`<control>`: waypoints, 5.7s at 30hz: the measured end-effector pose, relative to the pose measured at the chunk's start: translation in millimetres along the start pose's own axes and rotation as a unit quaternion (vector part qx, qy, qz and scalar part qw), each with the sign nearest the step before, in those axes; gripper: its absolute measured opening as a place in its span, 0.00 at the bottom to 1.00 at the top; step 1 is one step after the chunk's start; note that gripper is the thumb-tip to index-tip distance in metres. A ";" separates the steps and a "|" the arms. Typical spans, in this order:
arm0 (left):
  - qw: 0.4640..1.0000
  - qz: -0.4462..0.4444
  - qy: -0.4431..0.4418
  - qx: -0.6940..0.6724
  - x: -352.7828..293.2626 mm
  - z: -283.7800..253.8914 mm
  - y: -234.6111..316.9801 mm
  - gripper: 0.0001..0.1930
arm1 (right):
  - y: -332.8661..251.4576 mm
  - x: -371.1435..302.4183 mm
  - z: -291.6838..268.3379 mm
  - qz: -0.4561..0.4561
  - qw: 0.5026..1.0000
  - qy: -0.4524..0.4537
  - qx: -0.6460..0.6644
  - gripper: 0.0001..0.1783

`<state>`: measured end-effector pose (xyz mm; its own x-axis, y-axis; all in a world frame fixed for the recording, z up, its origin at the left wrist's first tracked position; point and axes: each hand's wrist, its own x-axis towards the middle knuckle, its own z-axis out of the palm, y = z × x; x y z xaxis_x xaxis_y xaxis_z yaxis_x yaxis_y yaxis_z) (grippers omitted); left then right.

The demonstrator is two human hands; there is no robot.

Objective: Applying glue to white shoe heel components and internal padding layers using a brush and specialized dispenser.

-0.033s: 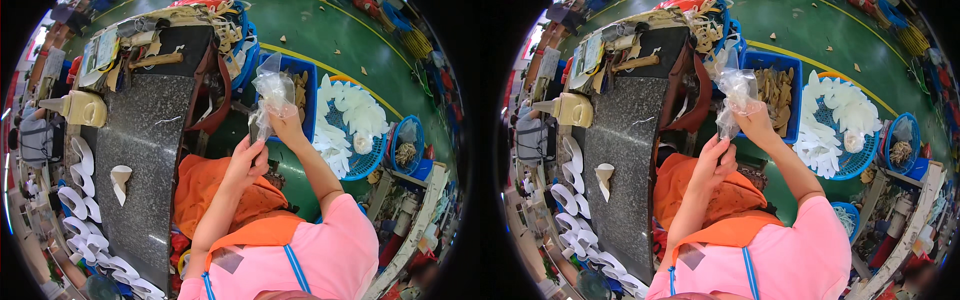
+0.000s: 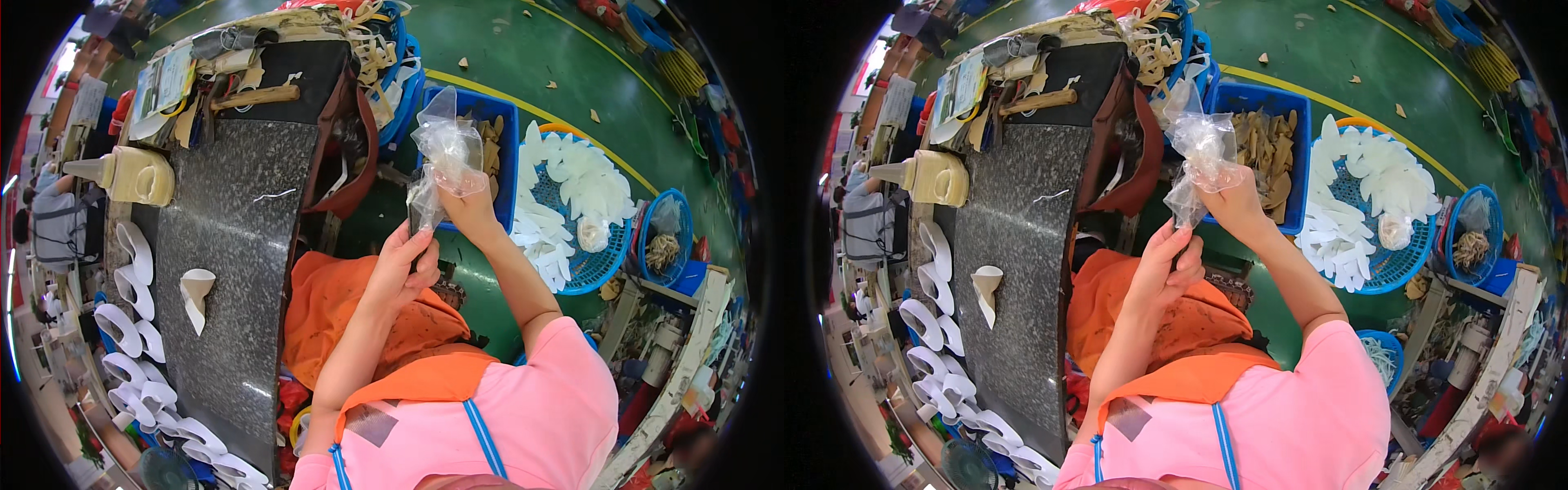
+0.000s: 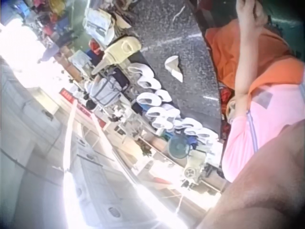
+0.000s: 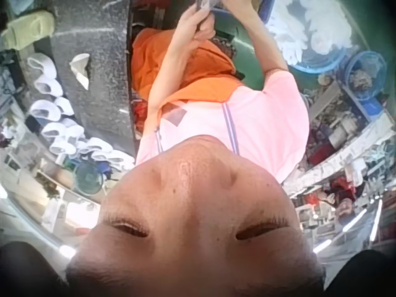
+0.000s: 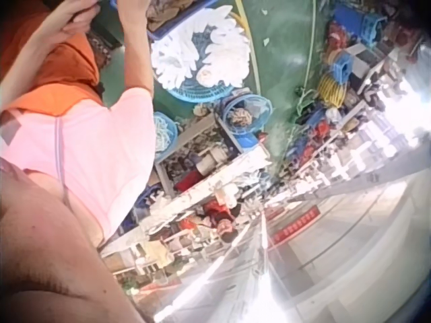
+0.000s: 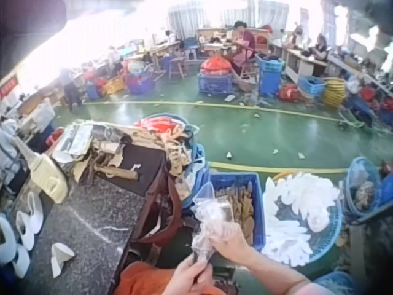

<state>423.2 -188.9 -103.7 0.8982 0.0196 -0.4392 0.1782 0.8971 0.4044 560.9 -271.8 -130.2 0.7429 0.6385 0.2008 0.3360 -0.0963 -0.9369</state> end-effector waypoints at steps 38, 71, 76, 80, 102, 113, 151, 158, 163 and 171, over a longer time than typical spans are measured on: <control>0.993 -0.057 -0.104 0.019 -19.3 0.0 27.4 0.07 | 27.5 17.9 -7.2 -0.112 0.904 -0.009 -0.413 0.05; 0.954 0.111 0.255 0.112 -19.2 -53.3 -16.6 0.05 | 236.2 -27.5 -27.7 0.178 0.854 -0.074 -0.483 0.11; 0.955 0.081 0.265 0.107 -13.4 -55.7 -19.4 0.04 | 269.2 31.0 -34.9 0.217 0.952 -0.025 -0.212 0.17; 0.949 0.084 0.290 0.089 -17.3 -65.2 -13.7 0.04 | 228.2 75.2 -29.6 0.574 0.717 -0.367 0.151 0.30; 0.948 0.001 0.308 0.081 10.4 -77.8 -20.8 0.06 | 248.0 83.1 -62.3 0.377 0.872 -0.293 0.106 0.10; 0.950 0.014 0.303 0.077 1.4 -72.6 -15.7 0.06 | 283.5 72.3 31.7 0.325 0.884 -0.055 -0.332 0.12; 0.393 0.353 0.475 0.704 -48.5 -44.6 133.6 0.13 | 308.0 88.2 10.5 0.461 0.886 -0.052 -0.002 0.29; 0.402 0.336 0.407 0.749 -83.2 -21.0 91.4 0.11 | 266.4 69.1 -0.4 0.244 0.793 -0.298 -0.472 0.12; 0.487 0.322 0.326 0.744 -68.7 -12.2 67.0 0.11 | 221.1 36.3 -94.5 0.257 0.807 -0.161 -0.507 0.10; 0.574 0.305 0.220 0.728 -36.3 -19.0 36.2 0.10 | 335.3 38.4 -44.9 0.211 0.947 -0.168 -0.177 0.11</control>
<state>389.3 -148.8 -88.4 0.8407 0.5304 0.1088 0.3192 -0.6478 0.6917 728.0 -313.9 -423.8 0.6482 0.6875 -0.3274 0.2674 -0.6081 -0.7475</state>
